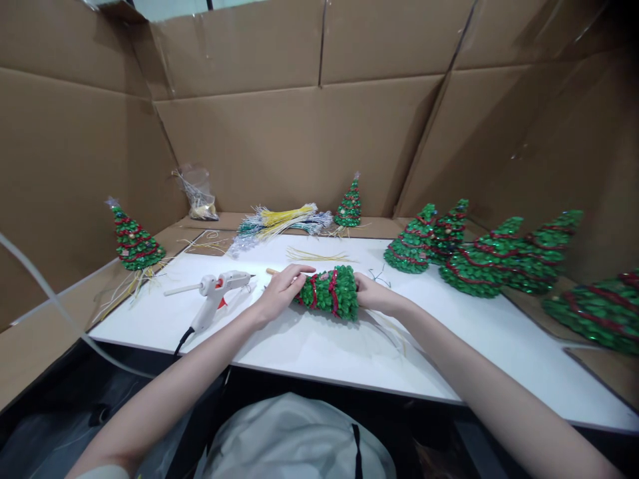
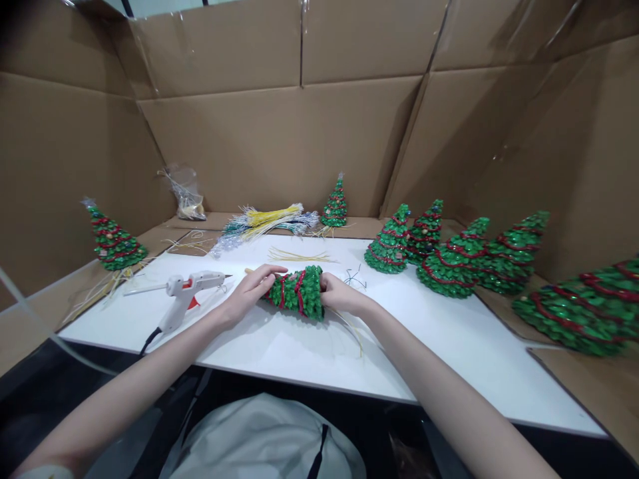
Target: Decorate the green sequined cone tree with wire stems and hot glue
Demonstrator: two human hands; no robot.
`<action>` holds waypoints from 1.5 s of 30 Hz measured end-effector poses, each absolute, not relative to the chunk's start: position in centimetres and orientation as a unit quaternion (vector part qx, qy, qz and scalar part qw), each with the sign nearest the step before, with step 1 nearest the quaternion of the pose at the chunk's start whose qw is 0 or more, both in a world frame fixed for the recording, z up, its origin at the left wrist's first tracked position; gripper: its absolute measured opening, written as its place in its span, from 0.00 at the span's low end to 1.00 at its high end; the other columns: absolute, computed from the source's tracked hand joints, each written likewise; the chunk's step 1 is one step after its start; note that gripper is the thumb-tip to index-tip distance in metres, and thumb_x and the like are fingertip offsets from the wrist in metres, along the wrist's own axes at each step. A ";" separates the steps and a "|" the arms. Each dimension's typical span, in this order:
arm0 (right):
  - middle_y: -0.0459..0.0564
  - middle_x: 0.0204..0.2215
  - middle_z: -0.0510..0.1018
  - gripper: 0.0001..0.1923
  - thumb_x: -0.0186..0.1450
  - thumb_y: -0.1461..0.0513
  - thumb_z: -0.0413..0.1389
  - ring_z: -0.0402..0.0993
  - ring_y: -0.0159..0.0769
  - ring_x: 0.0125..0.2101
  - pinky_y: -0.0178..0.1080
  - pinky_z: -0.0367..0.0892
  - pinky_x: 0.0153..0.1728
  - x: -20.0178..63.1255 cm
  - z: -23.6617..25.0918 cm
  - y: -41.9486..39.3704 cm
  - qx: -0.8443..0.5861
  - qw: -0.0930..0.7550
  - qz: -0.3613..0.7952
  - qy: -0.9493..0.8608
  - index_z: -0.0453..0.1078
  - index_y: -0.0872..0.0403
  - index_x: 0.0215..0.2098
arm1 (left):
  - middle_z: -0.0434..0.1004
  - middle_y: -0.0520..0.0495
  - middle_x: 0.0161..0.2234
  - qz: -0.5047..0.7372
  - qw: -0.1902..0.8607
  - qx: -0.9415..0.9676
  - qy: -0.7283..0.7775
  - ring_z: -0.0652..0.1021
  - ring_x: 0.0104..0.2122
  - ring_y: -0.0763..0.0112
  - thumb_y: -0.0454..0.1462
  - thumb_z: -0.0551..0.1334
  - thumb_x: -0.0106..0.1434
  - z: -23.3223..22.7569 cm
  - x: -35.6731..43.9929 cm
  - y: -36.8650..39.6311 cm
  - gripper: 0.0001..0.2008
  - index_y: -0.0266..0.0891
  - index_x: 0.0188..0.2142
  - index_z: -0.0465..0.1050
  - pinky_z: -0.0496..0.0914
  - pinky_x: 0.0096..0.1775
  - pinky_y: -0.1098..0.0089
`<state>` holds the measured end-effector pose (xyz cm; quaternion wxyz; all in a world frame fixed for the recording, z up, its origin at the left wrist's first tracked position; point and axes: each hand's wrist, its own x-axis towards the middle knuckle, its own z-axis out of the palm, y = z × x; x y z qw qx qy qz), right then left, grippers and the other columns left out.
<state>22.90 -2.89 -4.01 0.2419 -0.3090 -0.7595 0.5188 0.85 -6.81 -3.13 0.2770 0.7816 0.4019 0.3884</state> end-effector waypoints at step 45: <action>0.47 0.27 0.80 0.12 0.46 0.66 0.54 0.75 0.41 0.33 0.38 0.69 0.32 22.6 -3.7 -4.0 -0.332 0.307 0.584 -0.674 0.75 0.57 0.28 | 0.72 0.43 0.50 0.468 0.463 0.680 0.323 0.61 0.58 0.59 0.34 0.57 0.59 -4.5 -1.7 -10.0 0.15 0.39 0.45 0.72 0.53 0.58 0.59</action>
